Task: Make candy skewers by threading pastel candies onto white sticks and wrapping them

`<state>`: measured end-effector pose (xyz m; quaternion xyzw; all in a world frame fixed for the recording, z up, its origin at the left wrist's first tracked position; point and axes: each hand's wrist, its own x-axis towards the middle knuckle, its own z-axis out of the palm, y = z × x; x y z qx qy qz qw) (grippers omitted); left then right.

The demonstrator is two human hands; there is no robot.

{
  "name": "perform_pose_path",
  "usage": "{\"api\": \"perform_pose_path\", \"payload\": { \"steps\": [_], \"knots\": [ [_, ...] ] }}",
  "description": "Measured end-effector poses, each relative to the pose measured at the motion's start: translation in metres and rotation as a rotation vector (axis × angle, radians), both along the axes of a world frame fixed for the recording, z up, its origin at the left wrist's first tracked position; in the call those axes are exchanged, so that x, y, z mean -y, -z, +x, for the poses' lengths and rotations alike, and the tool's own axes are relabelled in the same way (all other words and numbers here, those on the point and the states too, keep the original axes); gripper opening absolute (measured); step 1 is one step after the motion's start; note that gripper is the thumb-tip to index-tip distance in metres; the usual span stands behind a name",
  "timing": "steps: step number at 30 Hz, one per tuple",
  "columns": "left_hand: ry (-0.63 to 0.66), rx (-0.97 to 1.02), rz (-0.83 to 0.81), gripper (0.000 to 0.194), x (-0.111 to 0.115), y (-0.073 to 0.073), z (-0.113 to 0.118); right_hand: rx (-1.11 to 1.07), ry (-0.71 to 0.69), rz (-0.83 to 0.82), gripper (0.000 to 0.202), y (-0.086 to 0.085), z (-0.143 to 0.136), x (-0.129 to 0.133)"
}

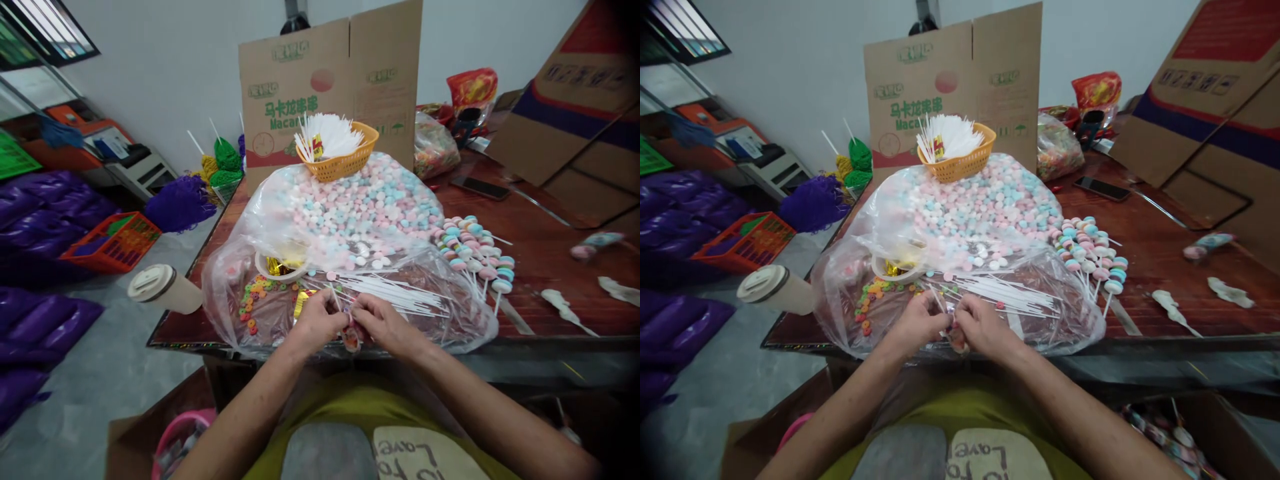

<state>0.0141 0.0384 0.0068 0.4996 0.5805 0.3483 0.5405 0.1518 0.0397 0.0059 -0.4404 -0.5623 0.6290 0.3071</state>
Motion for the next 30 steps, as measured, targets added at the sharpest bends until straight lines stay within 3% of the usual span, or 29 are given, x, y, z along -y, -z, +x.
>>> {"api": "perform_pose_path", "payload": {
  "steps": [3, 6, 11, 18, 21, 25, 30],
  "knots": [
    [0.087, 0.044, -0.059, 0.015, 0.002, 0.002, 0.003, 0.205, 0.019, 0.293, 0.017, -0.009, 0.008, -0.004],
    [0.044, 0.055, -0.117, 0.015, 0.002, 0.003, 0.002, 0.257, 0.063, 0.523, 0.013, -0.015, 0.023, -0.006],
    [0.061, 0.071, -0.047, 0.017, -0.003, 0.005, 0.000, 0.279, -0.221, 0.863, 0.012, -0.005, 0.036, -0.002],
    [0.267, 0.244, -0.189, 0.016, -0.003, -0.007, -0.006, 0.355, -0.339, 0.998, 0.015, 0.003, 0.032, -0.004],
    [0.264, 0.234, -0.206, 0.014, -0.003, -0.009, -0.008, 0.335, -0.367, 1.014, 0.020, 0.001, 0.034, -0.005],
    [0.194, 0.170, -0.151, 0.014, -0.004, 0.001, -0.004, 0.333, -0.413, 0.939, 0.024, 0.003, 0.036, -0.003],
    [0.206, 0.242, -0.121, 0.015, -0.006, 0.014, -0.002, 0.471, -0.460, 0.954, 0.025, 0.007, 0.039, -0.006]
  ]
}}
